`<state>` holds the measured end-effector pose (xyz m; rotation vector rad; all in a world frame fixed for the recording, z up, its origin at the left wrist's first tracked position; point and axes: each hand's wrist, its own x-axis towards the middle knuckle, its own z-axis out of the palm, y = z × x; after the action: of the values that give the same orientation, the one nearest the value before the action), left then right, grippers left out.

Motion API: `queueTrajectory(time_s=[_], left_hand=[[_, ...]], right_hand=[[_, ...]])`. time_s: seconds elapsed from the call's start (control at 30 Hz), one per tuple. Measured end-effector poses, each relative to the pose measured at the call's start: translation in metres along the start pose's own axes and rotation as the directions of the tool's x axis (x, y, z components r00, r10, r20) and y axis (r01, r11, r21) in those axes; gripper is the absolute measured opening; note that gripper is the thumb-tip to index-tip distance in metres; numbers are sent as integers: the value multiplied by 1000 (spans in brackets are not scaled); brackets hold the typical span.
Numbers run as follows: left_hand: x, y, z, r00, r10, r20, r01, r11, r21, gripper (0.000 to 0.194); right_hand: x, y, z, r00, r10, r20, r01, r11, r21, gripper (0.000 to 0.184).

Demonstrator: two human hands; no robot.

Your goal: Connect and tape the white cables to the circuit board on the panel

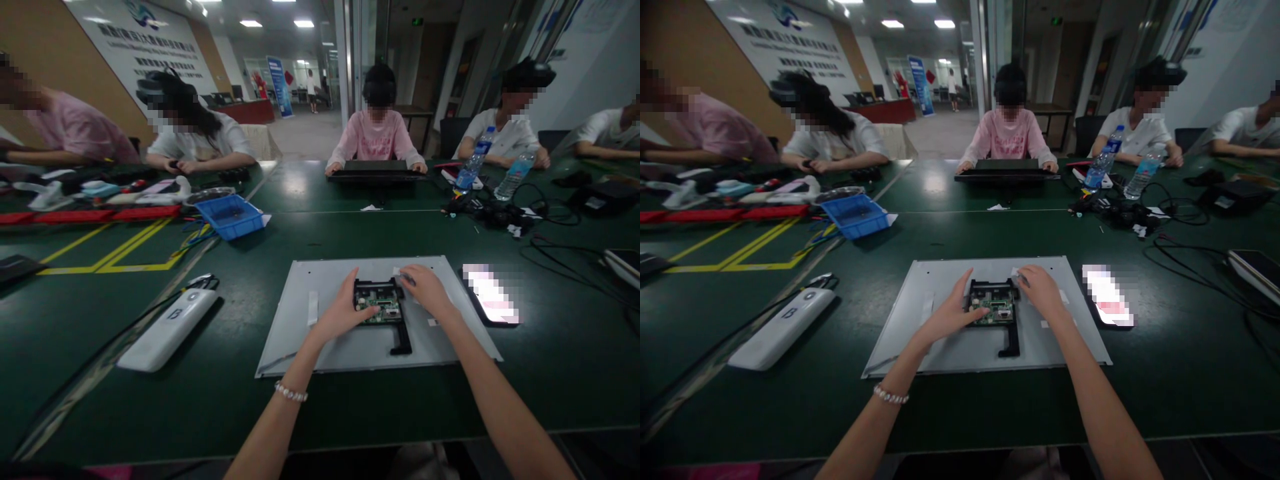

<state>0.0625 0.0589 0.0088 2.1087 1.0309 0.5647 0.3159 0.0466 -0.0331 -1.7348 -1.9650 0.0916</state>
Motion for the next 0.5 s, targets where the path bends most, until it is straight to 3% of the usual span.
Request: queueTrajectory(time_s=[0.23,0.37,0.5], left_hand=[[-1,-12,-1,990,61,130,-59,998,-19,110],[0,-14,2,992,47,114,-54,997,59,108],[2,-16,4,994,46,97,-53,996,70,106]], right_hand=[[10,-9,0,997,-28,71,38,989,-144,23],[11,-9,1,999,-12,44,19,986,-167,23],[12,-14,-1,999,9,-37,-12,997,-83,25]])
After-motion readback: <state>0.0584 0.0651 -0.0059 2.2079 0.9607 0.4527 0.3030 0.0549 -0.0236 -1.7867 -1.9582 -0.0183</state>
